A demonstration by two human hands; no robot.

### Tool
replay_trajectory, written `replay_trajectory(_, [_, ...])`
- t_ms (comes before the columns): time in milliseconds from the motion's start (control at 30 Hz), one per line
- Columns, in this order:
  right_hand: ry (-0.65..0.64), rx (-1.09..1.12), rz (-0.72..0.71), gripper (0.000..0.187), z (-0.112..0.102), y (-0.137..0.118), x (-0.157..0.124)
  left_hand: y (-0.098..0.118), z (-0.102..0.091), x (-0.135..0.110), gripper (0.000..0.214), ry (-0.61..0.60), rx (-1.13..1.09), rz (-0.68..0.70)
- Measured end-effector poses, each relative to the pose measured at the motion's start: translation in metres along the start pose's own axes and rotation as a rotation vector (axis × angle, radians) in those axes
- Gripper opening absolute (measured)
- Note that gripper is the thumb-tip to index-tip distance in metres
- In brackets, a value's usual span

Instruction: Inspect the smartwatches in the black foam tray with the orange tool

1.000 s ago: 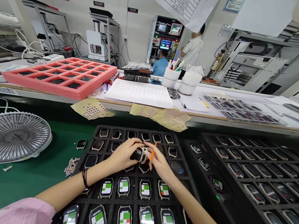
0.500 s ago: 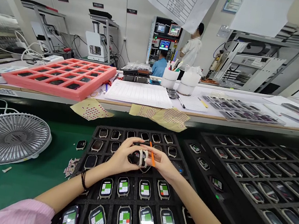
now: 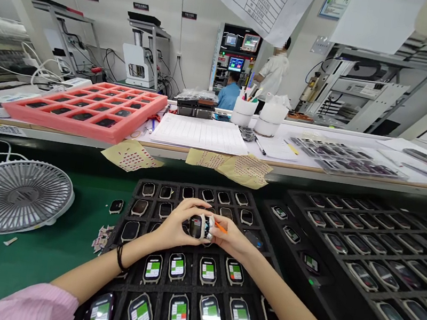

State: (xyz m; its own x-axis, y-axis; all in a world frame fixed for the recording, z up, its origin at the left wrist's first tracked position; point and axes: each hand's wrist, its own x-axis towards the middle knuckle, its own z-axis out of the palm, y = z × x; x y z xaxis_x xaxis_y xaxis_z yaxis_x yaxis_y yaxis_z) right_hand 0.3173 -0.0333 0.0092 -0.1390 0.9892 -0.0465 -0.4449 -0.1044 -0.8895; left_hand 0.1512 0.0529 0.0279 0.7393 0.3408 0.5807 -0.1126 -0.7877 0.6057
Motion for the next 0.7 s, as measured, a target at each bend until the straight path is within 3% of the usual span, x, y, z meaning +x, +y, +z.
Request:
replay_trajectory(200, [0.115, -0.151, -0.033, 0.029, 0.0025, 0.0038, -0.0008, -0.0019, 0.0052, -0.0021, 0.046, -0.077, 0.238, -0.046])
replay_trajectory(400, [0.124, -0.302, -0.075, 0.029, 0.006, 0.0026, -0.0009, -0.0065, 0.0052, -0.004, 0.046, -0.06, 0.342, -0.022])
replay_trajectory(700, [0.165, -0.394, -0.125, 0.027, 0.0091, 0.0027, -0.002, -0.0068, 0.0089, -0.0023, 0.041, -0.019, 0.303, 0.046])
